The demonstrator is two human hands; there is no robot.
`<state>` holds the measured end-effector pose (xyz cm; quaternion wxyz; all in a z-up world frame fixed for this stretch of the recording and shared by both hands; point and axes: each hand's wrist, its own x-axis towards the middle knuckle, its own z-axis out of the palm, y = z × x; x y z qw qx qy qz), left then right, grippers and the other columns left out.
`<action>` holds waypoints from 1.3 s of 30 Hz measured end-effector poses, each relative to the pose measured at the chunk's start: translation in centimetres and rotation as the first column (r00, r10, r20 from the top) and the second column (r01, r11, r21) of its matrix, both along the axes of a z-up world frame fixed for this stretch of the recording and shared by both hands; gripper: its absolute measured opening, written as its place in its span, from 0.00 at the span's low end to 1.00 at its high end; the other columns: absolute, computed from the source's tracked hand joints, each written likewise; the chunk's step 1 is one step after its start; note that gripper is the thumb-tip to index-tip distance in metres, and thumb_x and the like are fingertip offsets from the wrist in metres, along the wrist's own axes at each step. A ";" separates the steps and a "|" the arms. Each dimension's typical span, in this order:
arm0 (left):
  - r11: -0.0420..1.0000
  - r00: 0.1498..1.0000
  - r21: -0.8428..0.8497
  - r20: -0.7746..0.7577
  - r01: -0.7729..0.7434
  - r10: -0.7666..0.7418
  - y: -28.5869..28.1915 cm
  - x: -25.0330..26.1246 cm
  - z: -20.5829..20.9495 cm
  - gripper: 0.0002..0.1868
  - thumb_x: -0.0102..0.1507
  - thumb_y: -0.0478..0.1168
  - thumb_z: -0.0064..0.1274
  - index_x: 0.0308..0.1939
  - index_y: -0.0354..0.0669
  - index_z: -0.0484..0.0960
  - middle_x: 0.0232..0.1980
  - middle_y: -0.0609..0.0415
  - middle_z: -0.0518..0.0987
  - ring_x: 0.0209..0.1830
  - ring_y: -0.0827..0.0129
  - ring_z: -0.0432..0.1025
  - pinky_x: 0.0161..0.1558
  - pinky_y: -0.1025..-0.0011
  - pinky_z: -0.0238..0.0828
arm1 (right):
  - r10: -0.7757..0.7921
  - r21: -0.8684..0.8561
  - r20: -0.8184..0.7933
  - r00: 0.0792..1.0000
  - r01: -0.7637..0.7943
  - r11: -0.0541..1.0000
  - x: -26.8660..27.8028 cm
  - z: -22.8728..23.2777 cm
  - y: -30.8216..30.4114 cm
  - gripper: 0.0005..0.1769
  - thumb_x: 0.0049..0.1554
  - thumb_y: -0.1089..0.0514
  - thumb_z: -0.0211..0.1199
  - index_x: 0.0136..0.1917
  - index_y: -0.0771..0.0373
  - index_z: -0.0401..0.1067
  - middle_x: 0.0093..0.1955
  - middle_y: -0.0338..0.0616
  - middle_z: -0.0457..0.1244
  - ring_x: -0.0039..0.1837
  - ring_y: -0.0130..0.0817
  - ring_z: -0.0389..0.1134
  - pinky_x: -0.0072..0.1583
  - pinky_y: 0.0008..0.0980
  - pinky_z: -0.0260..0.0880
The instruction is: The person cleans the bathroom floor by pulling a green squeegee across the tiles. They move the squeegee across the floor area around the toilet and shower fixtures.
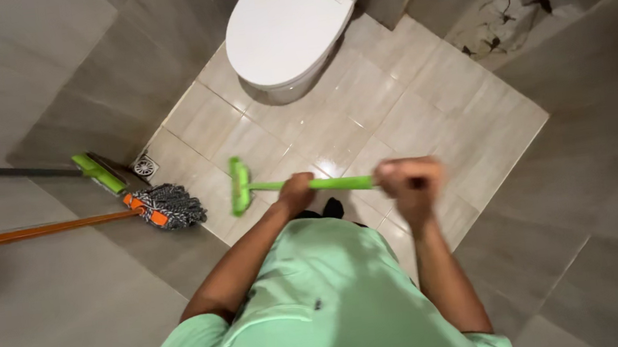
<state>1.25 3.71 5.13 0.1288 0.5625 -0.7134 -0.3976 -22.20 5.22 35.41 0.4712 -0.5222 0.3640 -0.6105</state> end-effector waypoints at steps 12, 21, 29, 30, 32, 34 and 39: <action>0.956 0.956 0.085 -0.110 0.281 -0.272 -3.7 -7.8 10.1 0.10 0.62 0.42 0.52 0.34 0.40 0.83 0.40 0.38 0.83 0.44 0.42 0.77 0.50 0.51 0.74 | -0.043 -0.309 -0.114 0.993 0.005 0.951 -1.3 10.3 0.9 0.29 0.61 0.72 0.54 0.25 0.60 0.45 0.24 0.34 0.47 0.27 0.27 0.52 0.33 0.34 0.62; 0.973 0.977 0.107 -0.090 0.204 -0.195 -2.4 -10.0 3.5 0.07 0.60 0.39 0.53 0.36 0.41 0.84 0.40 0.39 0.83 0.44 0.43 0.77 0.50 0.53 0.75 | -0.140 -0.138 -0.019 0.990 0.136 0.981 -4.7 4.6 0.3 0.26 0.60 0.72 0.54 0.27 0.60 0.46 0.25 0.37 0.48 0.26 0.30 0.53 0.35 0.38 0.64; 0.972 0.944 -0.009 -0.239 0.233 -0.229 -3.2 -19.3 5.7 0.08 0.62 0.41 0.52 0.36 0.41 0.82 0.40 0.40 0.83 0.45 0.41 0.76 0.50 0.50 0.73 | -0.195 -0.247 -0.198 0.961 0.144 0.958 -8.8 8.0 1.6 0.29 0.60 0.73 0.54 0.25 0.59 0.44 0.24 0.36 0.45 0.25 0.28 0.51 0.29 0.31 0.56; 0.969 0.939 -0.011 -0.248 0.245 -0.240 -3.5 -19.6 7.1 0.08 0.63 0.42 0.52 0.36 0.42 0.83 0.40 0.40 0.83 0.45 0.41 0.76 0.51 0.50 0.73 | -0.208 -0.270 -0.202 0.957 0.150 0.951 -8.8 8.9 1.8 0.30 0.60 0.73 0.55 0.26 0.59 0.43 0.25 0.36 0.44 0.24 0.28 0.51 0.29 0.31 0.55; 0.953 0.936 -0.004 -0.188 0.301 -0.297 -3.4 -19.4 9.2 0.07 0.60 0.40 0.53 0.36 0.42 0.82 0.38 0.41 0.82 0.43 0.42 0.76 0.47 0.50 0.73 | -0.203 -0.278 -0.149 0.968 0.156 0.948 -9.2 10.6 2.9 0.30 0.60 0.72 0.56 0.26 0.58 0.42 0.24 0.34 0.45 0.23 0.25 0.50 0.28 0.31 0.57; 0.932 0.920 -0.130 -0.165 0.337 -0.356 -2.2 -18.1 9.7 0.05 0.59 0.38 0.52 0.35 0.42 0.81 0.36 0.42 0.82 0.40 0.44 0.76 0.45 0.51 0.74 | -0.152 -0.301 -0.083 0.985 0.121 0.946 -9.6 11.4 3.6 0.29 0.59 0.71 0.56 0.25 0.57 0.43 0.22 0.33 0.47 0.23 0.23 0.50 0.28 0.31 0.58; 0.935 0.946 -0.318 -0.223 0.156 -0.234 1.5 -9.7 5.2 0.05 0.60 0.36 0.54 0.32 0.39 0.81 0.31 0.41 0.79 0.32 0.43 0.75 0.37 0.50 0.73 | 0.064 -0.148 0.325 0.943 -0.016 0.989 -8.9 5.7 4.5 0.17 0.57 0.67 0.54 0.31 0.58 0.52 0.26 0.37 0.48 0.28 0.28 0.47 0.34 0.34 0.56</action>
